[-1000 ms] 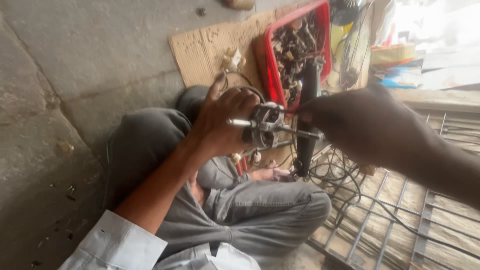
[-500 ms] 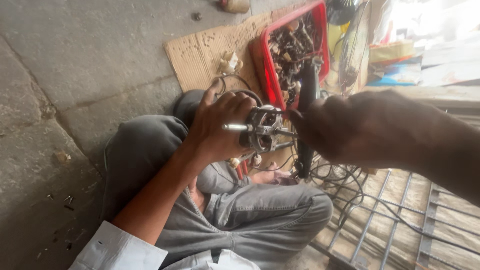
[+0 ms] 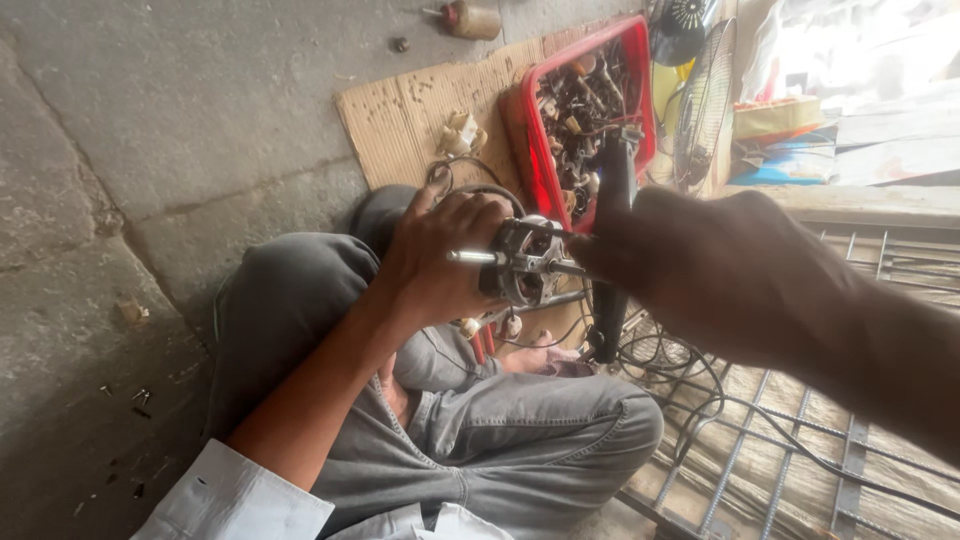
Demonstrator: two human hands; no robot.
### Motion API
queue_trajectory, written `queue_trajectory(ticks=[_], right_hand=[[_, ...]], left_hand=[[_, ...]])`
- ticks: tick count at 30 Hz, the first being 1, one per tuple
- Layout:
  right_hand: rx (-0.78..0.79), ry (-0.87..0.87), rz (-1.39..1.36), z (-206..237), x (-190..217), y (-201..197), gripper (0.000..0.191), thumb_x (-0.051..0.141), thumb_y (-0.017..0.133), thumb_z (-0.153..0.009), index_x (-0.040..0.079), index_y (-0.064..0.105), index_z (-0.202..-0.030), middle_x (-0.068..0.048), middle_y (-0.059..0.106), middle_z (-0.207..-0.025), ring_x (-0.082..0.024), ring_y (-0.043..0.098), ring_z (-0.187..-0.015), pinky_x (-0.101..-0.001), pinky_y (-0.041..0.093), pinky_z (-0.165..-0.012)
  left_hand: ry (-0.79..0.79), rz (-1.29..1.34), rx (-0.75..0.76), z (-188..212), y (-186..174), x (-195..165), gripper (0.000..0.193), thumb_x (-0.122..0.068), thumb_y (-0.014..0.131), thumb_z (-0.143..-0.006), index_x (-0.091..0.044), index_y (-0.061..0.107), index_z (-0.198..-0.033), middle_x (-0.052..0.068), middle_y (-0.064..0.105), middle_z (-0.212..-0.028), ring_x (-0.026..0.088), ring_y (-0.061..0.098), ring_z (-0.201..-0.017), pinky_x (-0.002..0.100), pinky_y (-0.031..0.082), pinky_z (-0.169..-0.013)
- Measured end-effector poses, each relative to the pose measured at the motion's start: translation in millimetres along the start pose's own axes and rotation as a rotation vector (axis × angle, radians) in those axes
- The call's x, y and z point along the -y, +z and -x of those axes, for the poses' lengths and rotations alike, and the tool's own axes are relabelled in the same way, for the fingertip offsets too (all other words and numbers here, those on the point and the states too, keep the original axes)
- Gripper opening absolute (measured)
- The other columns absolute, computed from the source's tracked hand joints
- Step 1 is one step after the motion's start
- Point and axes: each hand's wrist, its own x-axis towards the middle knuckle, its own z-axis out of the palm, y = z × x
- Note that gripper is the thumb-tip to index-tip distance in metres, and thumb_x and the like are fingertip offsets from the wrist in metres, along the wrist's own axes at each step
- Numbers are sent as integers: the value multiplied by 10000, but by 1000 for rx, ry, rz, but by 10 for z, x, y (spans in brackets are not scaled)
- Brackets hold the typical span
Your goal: The person sits on the floor of a repair workshop and disassembles an electric motor, using a screwdriver to loosen and remove parts and pliers to handle components. They turn the motor over, work on different sides, and set removed pieces on the cardboard beside a red tray of parts.
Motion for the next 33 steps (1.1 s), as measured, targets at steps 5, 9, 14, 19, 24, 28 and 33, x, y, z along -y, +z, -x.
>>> queue_trajectory(ticks=[5,9,14,19,24,28,33], right_hand=[[199,-11,165,31,-40,90,362,260,654,-959,209,702,-1314,-95,736,-1011,-175,648,-667,-308,531,-571],[464,681,-457,-83,59,-131,316,257,631,-991,218,727,-1289,-100,771,-944,-176,618,-607,-316,503,-529],[220,783,-1116,-230,10,-313,298,271,713,-951,169,741,-1230,-104,757,-925,-140,586,-630,-319,496,-515],[559,722,-325,-193,224,-327,355,185,537,-1076,353,685,-1352,-6,720,-902,-126,724,-684,-256,626,-635],[755,559,-57,-309,231,-495,384,252,441,-1115,358,496,-1480,-10,706,-843,-133,690,-646,-307,626,-637],[588,821,-491,-303,191,-425,341,390,466,-1084,294,743,-1259,-49,749,-781,-184,712,-662,-348,554,-743],[52,353,-518,-103,92,-75,291,383,605,-976,237,745,-1186,-4,735,-993,-163,701,-737,-358,599,-711]], left_hand=[[15,-1,23,1,74,68,763,-541,889,-671,-59,558,-1162,136,675,-1106,327,653,-1131,712,395,-1037],[27,-18,5,28,79,30,673,-549,874,-795,-78,547,-1147,95,664,-1102,282,658,-1116,715,386,-1087],[29,-29,4,6,29,-20,729,-536,877,-695,-65,550,-1145,116,656,-1116,295,645,-1125,713,390,-1031],[24,-7,4,4,28,1,719,-537,875,-706,-69,551,-1146,115,656,-1134,289,642,-1129,721,379,-1044],[49,-9,-21,48,52,17,706,-542,868,-741,-76,550,-1166,108,655,-1138,299,637,-1141,712,395,-1048],[49,-7,-64,65,22,-20,725,-566,860,-718,-76,549,-1153,113,658,-1152,303,643,-1127,729,392,-1026],[42,5,-52,59,-42,-62,737,-602,856,-730,-74,550,-1142,124,661,-1127,321,650,-1105,719,400,-1030]])
